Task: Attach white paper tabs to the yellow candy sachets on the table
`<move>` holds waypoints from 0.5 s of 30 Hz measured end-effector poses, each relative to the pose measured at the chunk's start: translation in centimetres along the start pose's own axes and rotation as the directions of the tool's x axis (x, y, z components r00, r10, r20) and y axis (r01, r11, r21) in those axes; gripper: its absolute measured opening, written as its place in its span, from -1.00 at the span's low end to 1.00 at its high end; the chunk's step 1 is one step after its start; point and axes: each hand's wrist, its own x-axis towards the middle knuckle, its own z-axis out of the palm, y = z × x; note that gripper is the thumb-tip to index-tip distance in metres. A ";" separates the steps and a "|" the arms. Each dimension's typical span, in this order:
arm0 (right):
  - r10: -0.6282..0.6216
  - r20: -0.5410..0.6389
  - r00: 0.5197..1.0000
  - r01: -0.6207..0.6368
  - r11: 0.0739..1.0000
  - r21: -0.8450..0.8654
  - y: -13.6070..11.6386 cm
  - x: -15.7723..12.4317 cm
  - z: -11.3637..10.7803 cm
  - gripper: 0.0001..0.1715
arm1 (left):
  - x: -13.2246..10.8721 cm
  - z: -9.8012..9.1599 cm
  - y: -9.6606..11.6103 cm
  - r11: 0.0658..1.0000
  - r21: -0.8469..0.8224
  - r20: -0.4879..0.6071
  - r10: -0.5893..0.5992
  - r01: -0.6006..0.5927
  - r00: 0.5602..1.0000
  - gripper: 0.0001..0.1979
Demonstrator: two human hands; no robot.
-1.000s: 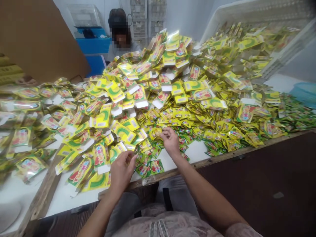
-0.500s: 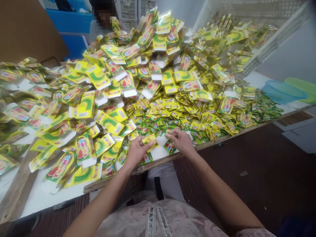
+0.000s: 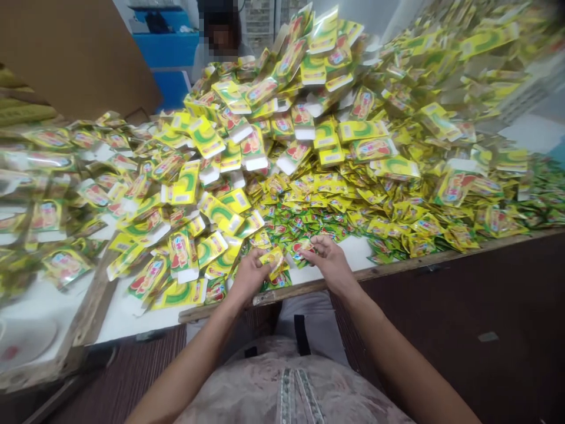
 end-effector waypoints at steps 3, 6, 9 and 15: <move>-0.001 0.072 0.997 -0.003 0.998 0.055 0.0 -0.3 2.2 -0.52 | -0.9 0.0 0.9 0.991 -0.133 0.024 -0.032 0.035 0.999 -0.59; -0.051 0.062 0.997 0.051 0.999 -0.004 0.7 -0.5 3.4 -0.62 | -1.8 -0.1 1.6 0.971 -0.224 0.028 -0.075 0.079 0.997 -0.55; -0.071 0.044 0.997 0.071 0.997 -0.016 1.0 -0.7 3.8 -0.64 | -2.1 -0.2 1.7 0.969 -0.239 0.033 -0.050 0.056 0.998 -0.53; 0.076 0.114 0.991 -0.097 0.978 0.184 0.1 -0.9 4.3 -0.58 | -1.7 -0.5 1.3 0.988 -0.156 -0.001 -0.014 0.013 1.000 -0.49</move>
